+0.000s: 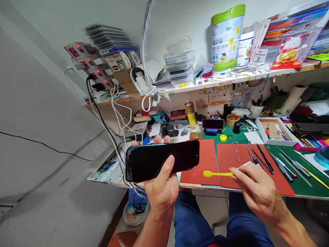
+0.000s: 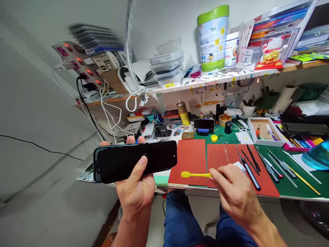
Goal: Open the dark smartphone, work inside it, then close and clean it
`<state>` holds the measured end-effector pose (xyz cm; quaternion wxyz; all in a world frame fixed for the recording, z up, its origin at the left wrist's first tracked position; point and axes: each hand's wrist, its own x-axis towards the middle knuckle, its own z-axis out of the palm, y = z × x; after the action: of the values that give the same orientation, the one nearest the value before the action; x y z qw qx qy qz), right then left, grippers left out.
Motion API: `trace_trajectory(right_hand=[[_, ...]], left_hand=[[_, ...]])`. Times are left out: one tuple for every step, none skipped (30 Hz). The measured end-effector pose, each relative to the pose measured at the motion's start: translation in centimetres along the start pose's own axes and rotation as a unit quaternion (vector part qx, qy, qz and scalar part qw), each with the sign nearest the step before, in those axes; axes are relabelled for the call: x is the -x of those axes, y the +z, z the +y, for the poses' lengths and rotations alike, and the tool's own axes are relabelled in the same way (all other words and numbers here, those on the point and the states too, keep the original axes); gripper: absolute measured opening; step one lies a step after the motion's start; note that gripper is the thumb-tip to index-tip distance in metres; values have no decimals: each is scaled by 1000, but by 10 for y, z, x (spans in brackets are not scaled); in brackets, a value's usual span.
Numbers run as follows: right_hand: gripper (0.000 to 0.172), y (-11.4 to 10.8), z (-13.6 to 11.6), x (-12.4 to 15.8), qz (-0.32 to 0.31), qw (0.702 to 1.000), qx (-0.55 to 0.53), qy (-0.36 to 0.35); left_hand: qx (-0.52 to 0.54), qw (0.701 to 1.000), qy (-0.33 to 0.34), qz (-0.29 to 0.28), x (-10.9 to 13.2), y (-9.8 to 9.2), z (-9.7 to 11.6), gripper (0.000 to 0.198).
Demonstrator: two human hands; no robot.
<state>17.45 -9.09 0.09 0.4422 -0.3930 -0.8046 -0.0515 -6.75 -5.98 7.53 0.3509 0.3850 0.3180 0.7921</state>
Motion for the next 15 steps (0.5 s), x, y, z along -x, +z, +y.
trace_trajectory(right_hand=[[36, -5, -2, 0, -2, 1000, -7, 2], [37, -9, -4, -1, 3, 1000, -9, 0], [36, -12, -7, -4, 7, 1000, -5, -7], [33, -14, -10, -7, 8, 1000, 4, -17], [29, -16, -13, -10, 3, 1000, 12, -25], [25, -19, -15, -13, -8, 999, 14, -29], [24, -21, -17, -15, -20, 999, 10, -28], [24, -24, -19, -17, -30, 999, -1, -22], [26, -26, -20, -18, -35, 999, -12, -16], [28, -28, -21, -19, -32, 999, -17, -10], [28, -30, -22, -20, -28, 999, -19, -5], [25, -31, -23, -21, -29, 999, -19, -3], [22, -31, -24, -22, -40, 999, -20, -4], [19, -32, -25, -24, -58, 998, -22, -4], [18, -32, -26, -25, -73, 997, -26, -3]], left_hand=[[4, 1000, 0, 1, 1, 0, 2, 94], [9, 1000, -1, 1, 2, 1, 4, 96], [13, 1000, -3, 3, 3, 2, 6, 98], [17, 1000, -6, 5, 4, 3, 8, 98], [21, 1000, -10, 8, 5, 4, 10, 97], [23, 1000, -15, 12, 6, 5, 12, 97], [24, 999, -21, 15, 7, 5, 14, 96], [26, 999, -25, 17, 7, 5, 17, 95], [27, 999, -29, 18, 8, 5, 19, 95], [29, 999, -32, 18, 8, 5, 21, 95], [30, 999, -35, 17, 9, 5, 22, 96], [30, 999, -38, 17, 9, 5, 23, 96], [31, 998, -42, 17, 9, 4, 24, 96], [32, 998, -47, 18, 8, 4, 25, 96], [33, 998, -52, 19, 8, 4, 25, 96]])
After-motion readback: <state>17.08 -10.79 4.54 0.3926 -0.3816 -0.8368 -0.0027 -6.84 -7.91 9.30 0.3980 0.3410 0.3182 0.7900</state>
